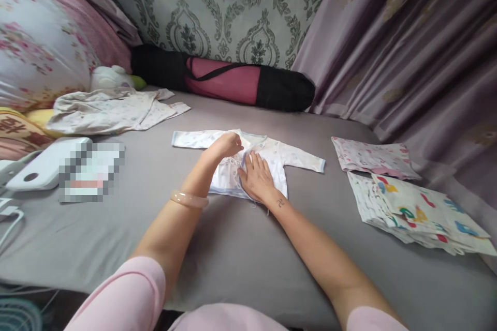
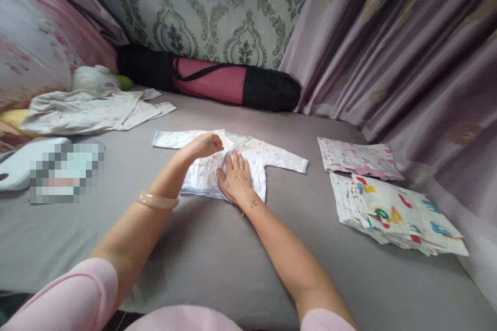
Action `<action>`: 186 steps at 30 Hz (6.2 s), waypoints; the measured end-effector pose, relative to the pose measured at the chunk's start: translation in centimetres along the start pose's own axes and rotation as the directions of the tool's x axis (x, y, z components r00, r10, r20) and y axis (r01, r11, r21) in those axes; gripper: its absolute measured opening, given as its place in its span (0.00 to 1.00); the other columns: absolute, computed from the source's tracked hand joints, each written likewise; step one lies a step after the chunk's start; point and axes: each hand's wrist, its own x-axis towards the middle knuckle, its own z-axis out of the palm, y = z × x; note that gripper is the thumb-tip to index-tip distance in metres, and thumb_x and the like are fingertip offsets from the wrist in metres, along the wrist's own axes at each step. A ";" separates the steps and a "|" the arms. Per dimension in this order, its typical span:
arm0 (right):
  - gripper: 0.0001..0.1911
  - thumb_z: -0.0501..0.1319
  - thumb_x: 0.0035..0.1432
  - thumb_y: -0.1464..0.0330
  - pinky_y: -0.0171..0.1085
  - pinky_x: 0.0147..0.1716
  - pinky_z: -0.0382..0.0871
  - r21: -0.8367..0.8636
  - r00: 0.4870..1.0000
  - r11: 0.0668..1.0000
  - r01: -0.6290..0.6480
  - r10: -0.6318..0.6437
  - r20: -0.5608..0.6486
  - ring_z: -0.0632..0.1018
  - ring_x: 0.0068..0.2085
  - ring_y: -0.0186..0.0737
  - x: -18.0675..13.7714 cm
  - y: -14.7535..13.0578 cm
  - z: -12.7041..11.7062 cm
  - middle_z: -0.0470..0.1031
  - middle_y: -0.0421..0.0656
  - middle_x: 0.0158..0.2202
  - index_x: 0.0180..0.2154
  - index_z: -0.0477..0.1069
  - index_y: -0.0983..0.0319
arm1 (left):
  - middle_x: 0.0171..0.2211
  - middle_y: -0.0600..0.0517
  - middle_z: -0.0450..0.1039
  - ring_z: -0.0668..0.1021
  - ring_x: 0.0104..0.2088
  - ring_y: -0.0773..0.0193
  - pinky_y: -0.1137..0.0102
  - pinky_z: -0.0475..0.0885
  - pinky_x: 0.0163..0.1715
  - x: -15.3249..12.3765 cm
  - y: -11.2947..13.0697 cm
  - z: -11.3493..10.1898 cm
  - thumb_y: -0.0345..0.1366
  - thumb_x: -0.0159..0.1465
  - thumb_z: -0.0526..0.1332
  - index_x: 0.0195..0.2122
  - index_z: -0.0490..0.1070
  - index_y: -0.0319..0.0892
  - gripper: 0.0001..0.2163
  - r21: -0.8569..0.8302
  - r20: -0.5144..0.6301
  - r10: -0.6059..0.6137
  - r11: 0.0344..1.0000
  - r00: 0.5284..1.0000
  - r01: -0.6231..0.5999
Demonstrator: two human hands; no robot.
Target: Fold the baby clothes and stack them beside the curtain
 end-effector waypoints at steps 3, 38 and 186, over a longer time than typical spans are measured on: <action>0.34 0.44 0.70 0.55 0.52 0.67 0.39 0.016 0.998 1.000 0.007 -0.008 0.066 0.48 0.71 0.55 0.3 -0.1 -0.7 0.44 0.56 0.72 0.70 0.48 0.66 | 0.37 0.45 0.79 0.78 0.38 0.58 0.70 0.67 0.37 -2.3 -2.0 -0.8 0.38 0.64 0.58 0.36 0.78 0.39 0.11 0.062 -0.098 0.010 0.998 0.995 -0.004; 0.34 0.42 0.71 0.58 0.53 0.68 0.33 0.013 0.983 0.985 0.175 -0.175 0.053 0.43 0.72 0.50 2.4 -5.5 -0.5 0.41 0.54 0.72 0.70 0.47 0.73 | 0.33 0.45 0.75 0.76 0.38 0.55 0.68 0.67 0.37 -12.0 -7.5 2.3 0.41 0.58 0.59 0.23 0.74 0.42 0.11 -0.011 -0.033 -0.126 0.992 0.991 0.126; 0.20 0.51 0.59 0.81 0.36 0.52 0.65 0.269 0.937 0.963 -0.027 0.118 -0.329 0.75 0.48 0.39 -0.2 18.0 -4.2 0.78 0.45 0.46 0.43 0.78 0.62 | 0.71 0.38 0.47 0.49 0.70 0.40 0.43 0.48 0.65 -2.4 6.6 13.1 0.52 0.71 0.44 0.70 0.50 0.40 0.31 0.261 0.045 0.465 0.849 0.884 -0.459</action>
